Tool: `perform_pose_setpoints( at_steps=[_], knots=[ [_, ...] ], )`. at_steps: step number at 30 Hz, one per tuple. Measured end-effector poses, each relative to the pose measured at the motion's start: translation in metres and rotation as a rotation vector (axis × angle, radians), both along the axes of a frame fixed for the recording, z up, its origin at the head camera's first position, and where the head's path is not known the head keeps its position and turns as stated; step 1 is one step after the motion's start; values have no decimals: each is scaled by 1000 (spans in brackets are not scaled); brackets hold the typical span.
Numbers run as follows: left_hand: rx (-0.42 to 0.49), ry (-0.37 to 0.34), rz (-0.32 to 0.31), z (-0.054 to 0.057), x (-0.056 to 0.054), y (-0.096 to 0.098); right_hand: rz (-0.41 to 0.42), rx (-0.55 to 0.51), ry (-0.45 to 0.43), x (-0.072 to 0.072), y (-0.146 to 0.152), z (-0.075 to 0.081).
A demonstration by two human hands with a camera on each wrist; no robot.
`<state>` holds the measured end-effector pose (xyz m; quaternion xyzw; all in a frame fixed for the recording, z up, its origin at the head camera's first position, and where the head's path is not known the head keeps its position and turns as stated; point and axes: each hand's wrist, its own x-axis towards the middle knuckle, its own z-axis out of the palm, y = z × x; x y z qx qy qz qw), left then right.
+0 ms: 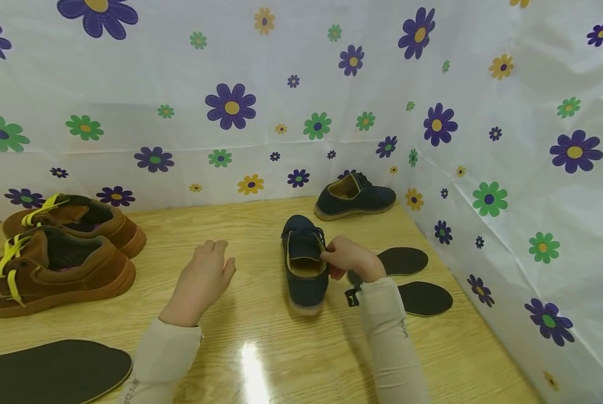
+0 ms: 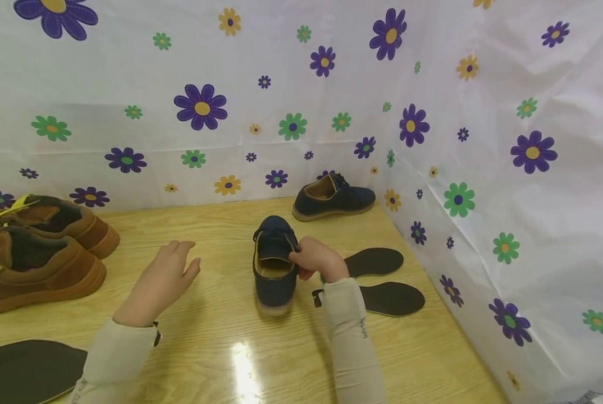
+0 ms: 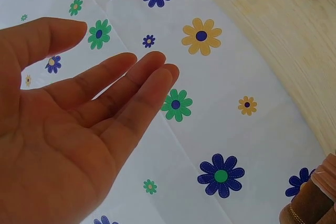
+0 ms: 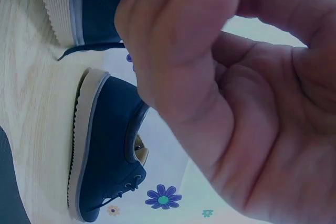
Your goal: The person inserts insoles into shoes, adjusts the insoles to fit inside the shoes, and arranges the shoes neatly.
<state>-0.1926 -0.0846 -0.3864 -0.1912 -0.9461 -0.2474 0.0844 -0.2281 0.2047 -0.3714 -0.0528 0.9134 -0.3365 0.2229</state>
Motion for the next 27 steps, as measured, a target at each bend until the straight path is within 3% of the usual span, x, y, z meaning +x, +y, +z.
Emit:
perform_pose_setpoints(
  at_steps=[27],
  knots=[
    [-54,4,-11,-12,0,15,80,-15,-41,3,-1,-13]
  ],
)
